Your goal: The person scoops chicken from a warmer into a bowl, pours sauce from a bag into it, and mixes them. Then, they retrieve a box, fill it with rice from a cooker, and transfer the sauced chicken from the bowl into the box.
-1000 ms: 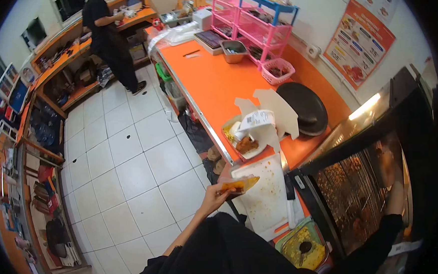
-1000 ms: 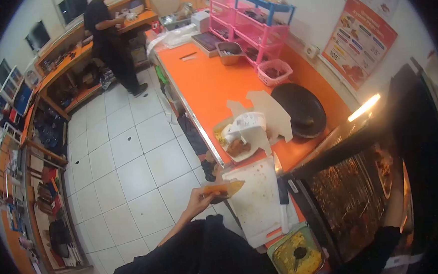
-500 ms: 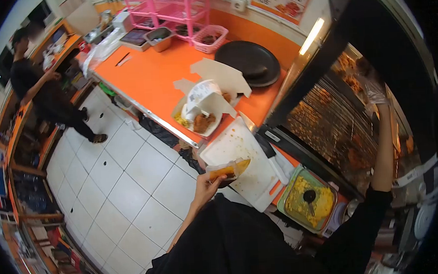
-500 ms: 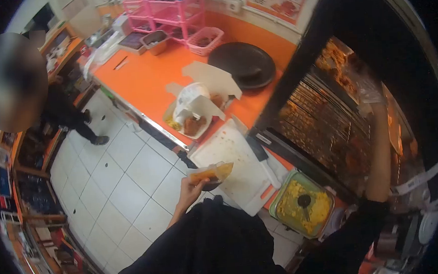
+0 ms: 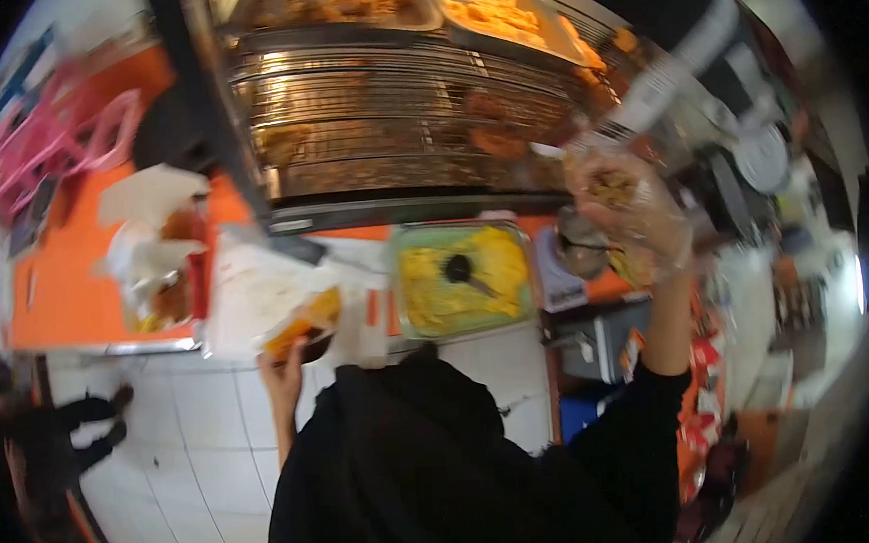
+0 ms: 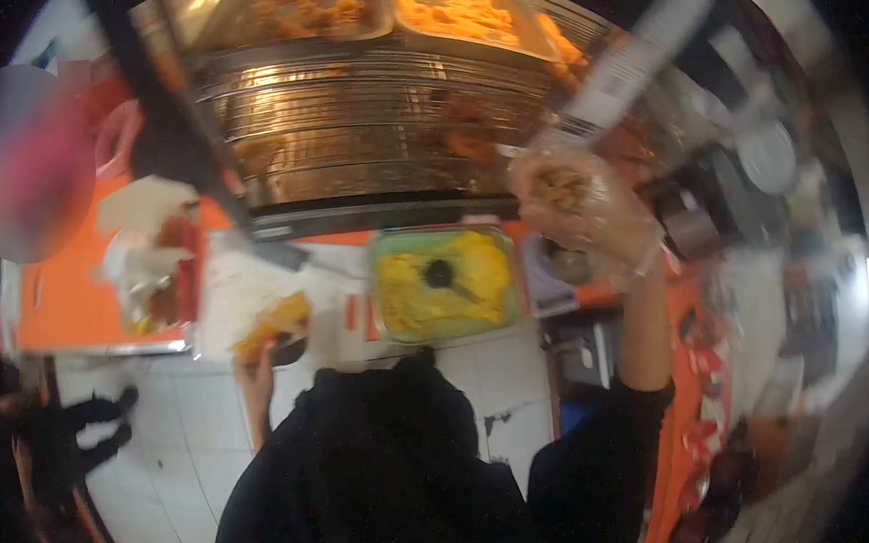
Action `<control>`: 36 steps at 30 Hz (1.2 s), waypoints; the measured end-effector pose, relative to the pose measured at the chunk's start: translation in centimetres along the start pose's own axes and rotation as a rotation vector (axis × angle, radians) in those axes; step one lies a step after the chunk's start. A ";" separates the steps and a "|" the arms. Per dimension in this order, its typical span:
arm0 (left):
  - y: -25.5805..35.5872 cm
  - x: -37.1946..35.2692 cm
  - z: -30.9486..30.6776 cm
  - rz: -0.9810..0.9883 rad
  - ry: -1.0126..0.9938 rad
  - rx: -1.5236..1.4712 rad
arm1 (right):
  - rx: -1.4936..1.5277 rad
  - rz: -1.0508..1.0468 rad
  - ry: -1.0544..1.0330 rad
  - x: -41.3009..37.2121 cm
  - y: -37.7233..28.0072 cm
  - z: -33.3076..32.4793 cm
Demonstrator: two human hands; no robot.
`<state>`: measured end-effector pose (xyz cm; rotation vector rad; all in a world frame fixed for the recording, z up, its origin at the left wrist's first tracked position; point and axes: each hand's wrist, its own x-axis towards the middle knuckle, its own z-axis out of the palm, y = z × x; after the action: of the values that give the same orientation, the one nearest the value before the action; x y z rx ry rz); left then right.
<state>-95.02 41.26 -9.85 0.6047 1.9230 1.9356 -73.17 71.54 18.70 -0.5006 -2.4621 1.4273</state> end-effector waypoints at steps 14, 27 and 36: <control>2.2 -2.5 10.5 0.017 -0.109 -0.020 | -0.548 0.540 0.171 -12.4 30.6 -8.0; 1.7 -5.8 13.2 0.043 0.020 0.081 | -0.650 0.440 0.002 -12.0 34.4 -7.9; 1.9 -6.9 14.4 0.028 0.031 0.027 | 0.042 0.482 0.302 -12.6 35.2 -11.1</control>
<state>-81.54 49.86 -8.53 0.6158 1.9724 1.9496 -51.57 91.31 -7.12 -1.2654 -2.1494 1.4268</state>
